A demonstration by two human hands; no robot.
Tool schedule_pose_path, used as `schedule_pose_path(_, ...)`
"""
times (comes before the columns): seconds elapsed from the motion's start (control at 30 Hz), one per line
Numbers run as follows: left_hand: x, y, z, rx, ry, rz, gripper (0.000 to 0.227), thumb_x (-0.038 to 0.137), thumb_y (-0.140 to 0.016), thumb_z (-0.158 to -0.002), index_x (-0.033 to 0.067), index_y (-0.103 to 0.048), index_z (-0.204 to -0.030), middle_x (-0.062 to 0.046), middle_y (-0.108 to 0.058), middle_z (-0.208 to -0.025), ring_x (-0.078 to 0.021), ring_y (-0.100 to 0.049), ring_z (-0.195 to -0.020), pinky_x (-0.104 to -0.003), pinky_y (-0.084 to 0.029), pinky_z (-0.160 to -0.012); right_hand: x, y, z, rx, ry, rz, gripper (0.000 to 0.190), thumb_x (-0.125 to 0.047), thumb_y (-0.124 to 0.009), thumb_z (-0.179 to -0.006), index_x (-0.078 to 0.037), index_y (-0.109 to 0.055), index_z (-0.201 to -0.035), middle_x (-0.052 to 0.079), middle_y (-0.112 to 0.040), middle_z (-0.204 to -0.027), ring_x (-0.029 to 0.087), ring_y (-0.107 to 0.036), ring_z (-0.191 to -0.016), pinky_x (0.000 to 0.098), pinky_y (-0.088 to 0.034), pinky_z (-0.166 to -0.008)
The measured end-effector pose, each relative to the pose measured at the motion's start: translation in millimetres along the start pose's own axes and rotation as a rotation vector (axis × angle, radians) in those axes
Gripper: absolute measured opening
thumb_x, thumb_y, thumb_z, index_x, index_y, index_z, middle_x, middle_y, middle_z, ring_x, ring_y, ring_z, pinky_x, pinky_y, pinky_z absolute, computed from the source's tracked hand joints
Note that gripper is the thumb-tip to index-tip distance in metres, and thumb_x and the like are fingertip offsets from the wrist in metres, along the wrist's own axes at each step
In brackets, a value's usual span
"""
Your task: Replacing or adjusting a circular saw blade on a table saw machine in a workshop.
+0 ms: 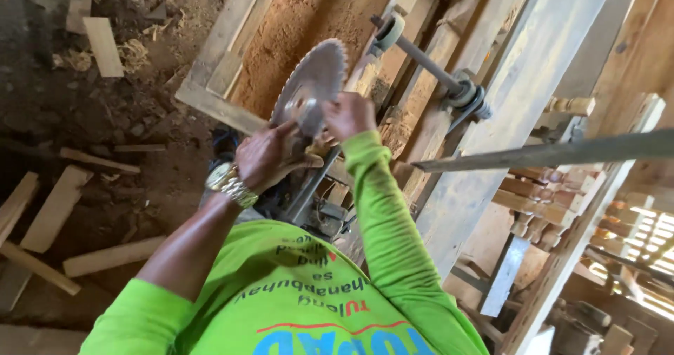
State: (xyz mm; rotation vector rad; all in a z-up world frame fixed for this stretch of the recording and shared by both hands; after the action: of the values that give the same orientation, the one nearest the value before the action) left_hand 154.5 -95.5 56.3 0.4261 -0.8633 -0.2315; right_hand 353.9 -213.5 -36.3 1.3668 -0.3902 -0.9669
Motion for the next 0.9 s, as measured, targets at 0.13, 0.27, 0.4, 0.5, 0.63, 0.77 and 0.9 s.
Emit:
schedule_pose_path(0.13,-18.4,52.9,5.0,-0.028,0.144,0.445,0.059,0.055,-0.083,-0.076,0.0228,-0.067,-0.123,-0.015,-0.071,-0.074,-0.0333,-0.075,-0.079,-0.047,-0.054,-0.08,-15.2,80.0,-10.7,-0.198,-0.382,-0.784,0.037,-0.007,-0.06,-0.105,-0.01,-0.044,-0.071,0.01,-0.058,-0.06,0.024,-0.07,-0.045,0.0272,-0.06,-0.035)
schedule_pose_path(0.27,-94.3,66.4,-2.0,0.05,0.01,0.96,0.022,0.023,-0.077,-0.09,0.0048,-0.071,-0.101,-0.015,-0.066,-0.068,-0.024,-0.074,-0.062,-0.038,-0.061,-0.06,132.4,15.3,-88.1,-0.016,-0.613,-0.211,0.061,-0.075,-0.073,-0.078,-0.029,-0.061,-0.117,-0.001,-0.071,-0.118,0.024,-0.067,-0.117,0.0456,-0.05,-0.107)
schedule_pose_path(0.4,-133.2,92.1,16.8,0.177,0.077,0.915,0.02,0.022,-0.069,-0.097,0.0036,-0.075,-0.102,-0.017,-0.066,-0.083,-0.0231,-0.065,-0.078,-0.04,-0.055,-0.074,137.5,30.5,-142.6,0.028,-0.456,-0.193,0.037,-0.056,-0.07,-0.089,-0.02,-0.06,-0.096,0.004,-0.071,-0.078,0.027,-0.074,-0.075,0.0448,-0.059,-0.067)
schedule_pose_path(0.5,-163.1,95.9,31.2,0.179,0.138,0.789,0.022,0.025,-0.068,-0.098,0.0056,-0.077,-0.102,-0.017,-0.067,-0.089,-0.022,-0.059,-0.093,-0.039,-0.048,-0.093,164.2,20.9,-172.9,0.11,-0.444,-0.257,0.046,-0.05,-0.074,-0.088,-0.012,-0.063,-0.112,0.015,-0.072,-0.085,0.029,-0.076,-0.076,0.0458,-0.06,-0.06)
schedule_pose_path(0.63,-216.4,69.0,35.8,-0.05,0.582,0.982,0.037,0.026,-0.059,-0.094,-0.0045,-0.063,-0.115,-0.026,-0.075,-0.105,-0.0377,-0.069,-0.068,-0.05,-0.061,-0.067,151.0,59.4,-185.6,0.038,-0.588,-0.555,0.064,-0.01,-0.06,-0.101,0.011,-0.031,-0.154,0.026,-0.073,-0.097,0.014,-0.072,-0.052,0.0172,-0.068,-0.048)
schedule_pose_path(0.77,-229.0,55.7,32.1,-0.105,0.611,1.01,0.04,0.029,-0.059,-0.093,-0.0071,-0.066,-0.109,-0.028,-0.072,-0.094,-0.0423,-0.073,-0.069,-0.051,-0.059,-0.061,213.8,46.5,-202.4,0.282,-0.208,-0.027,0.044,-0.028,-0.069,-0.098,0.015,-0.065,-0.107,0.022,-0.074,-0.09,0.026,-0.072,-0.074,0.0339,-0.063,-0.071)
schedule_pose_path(0.9,-230.3,57.8,17.7,-0.099,0.526,1.048,0.037,0.028,-0.061,-0.094,-0.0076,-0.068,-0.105,-0.021,-0.067,-0.08,-0.0348,-0.067,-0.06,-0.047,-0.056,-0.054,183.7,58.8,-201.5,0.408,-0.071,0.031,0.036,-0.01,-0.06,-0.091,-0.009,-0.043,-0.059,0.008,-0.053,-0.051,0.02,-0.035,-0.039,0.0362,-0.041,-0.04)
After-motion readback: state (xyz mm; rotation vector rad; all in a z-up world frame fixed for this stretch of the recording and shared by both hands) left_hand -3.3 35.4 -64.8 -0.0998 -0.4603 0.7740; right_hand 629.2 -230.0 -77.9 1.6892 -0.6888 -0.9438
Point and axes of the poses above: each hand's wrist, its own z-axis away from the middle knuckle, its own y-axis out of the back of the hand, x = y × z, the point moved 7 cm from there along -z, towards the middle knuckle
